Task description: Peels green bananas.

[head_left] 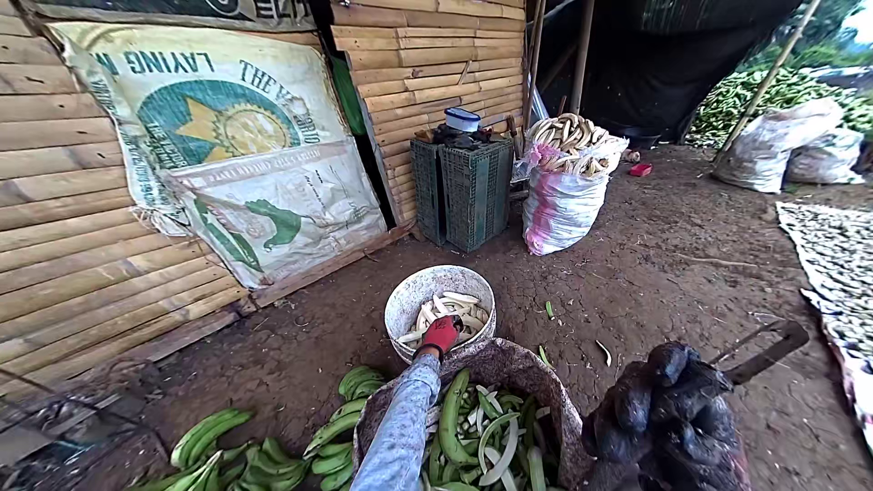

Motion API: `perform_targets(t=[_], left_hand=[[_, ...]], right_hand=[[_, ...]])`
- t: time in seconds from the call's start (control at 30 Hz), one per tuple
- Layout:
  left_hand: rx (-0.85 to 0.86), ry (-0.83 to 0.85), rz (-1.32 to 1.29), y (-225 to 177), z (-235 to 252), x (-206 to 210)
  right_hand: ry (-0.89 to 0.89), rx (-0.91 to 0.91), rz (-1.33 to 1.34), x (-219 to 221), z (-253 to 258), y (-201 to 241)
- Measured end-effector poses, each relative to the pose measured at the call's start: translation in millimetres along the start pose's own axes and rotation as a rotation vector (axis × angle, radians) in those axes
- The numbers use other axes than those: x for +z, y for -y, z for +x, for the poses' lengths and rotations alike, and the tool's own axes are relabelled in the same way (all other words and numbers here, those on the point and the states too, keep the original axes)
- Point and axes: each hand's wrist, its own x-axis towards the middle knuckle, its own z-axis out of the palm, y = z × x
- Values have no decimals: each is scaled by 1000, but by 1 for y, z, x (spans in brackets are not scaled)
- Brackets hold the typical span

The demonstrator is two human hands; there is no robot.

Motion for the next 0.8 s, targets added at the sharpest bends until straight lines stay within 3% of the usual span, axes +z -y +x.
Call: perform_targets(t=[0.07,0.17,0.3,0.4,0.5,0.63,0.73,0.8], left_hand=[[5,5,34,7,-8,-3],[-6,61,85,15,-6,-6],[39,241,178,10,-3,-10],[86,296,253,28,24,2],[50,418,350,19,19,2],[57,470,411,5,15,6],[17,346,372,7,11,5],[8,113,277,4,5,2]], right_hand=[[-104,18,67,5,9,-11],[-25,24,51,-3,29,-23],[-62,350,-494,-19,76,-47],[25,518,-1002,-47,96,-91],[198,726,-1390,-56,98,-112],[146,757,-1622,-91,113,-138],[205,815,-1689,-100,147,-143],[239,736,-1760,-88,172,-141]])
